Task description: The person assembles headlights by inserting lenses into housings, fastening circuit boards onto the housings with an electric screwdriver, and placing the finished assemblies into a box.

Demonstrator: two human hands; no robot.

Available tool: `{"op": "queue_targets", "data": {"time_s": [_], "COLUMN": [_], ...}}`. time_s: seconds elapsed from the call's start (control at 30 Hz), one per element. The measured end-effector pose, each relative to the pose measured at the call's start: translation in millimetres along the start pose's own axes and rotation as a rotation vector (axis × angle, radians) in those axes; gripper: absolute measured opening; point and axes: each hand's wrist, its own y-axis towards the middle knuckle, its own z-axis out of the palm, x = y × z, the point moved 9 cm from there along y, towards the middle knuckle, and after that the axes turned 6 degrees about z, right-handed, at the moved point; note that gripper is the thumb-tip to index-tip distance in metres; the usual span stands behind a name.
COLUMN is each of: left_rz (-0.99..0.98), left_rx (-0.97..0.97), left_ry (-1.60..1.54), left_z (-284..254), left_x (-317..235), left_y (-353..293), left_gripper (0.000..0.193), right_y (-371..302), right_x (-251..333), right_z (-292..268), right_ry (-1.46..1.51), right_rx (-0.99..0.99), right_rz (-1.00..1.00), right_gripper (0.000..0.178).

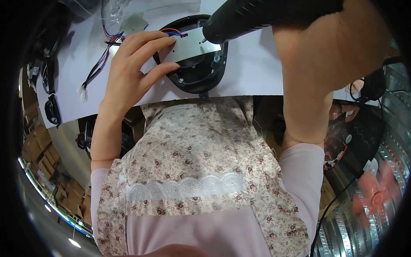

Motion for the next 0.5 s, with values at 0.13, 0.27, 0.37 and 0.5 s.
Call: {"op": "queue_targets", "data": {"time_s": [0.13,0.27,0.37,0.5], "left_rz": [-0.014,-0.006,0.004,0.001], "left_rx": [0.004,-0.004,-0.021,-0.021], "left_ry": [-0.001,0.003,0.003,-0.004], "left_z": [1.5,2.0,2.4,3.9], "left_x": [1.7,1.0,1.6,3.1], "left_y": [-1.6,-1.7,-4.1,-6.2], "left_gripper": [0.048,0.049,0.049,0.049], "right_y": [3.4,6.5,8.5,8.7], "right_x": [4.2,-5.5,-2.1,-7.1], "right_z": [-5.3,-0.6,-2.9,1.2], "right_ry": [-0.028,-0.06,-0.081,-0.107], "right_rx": [0.006,0.012,0.021,0.029], "right_rz": [0.017,0.028,0.038,0.052], "right_gripper": [0.025,0.025,0.025,0.025]}}
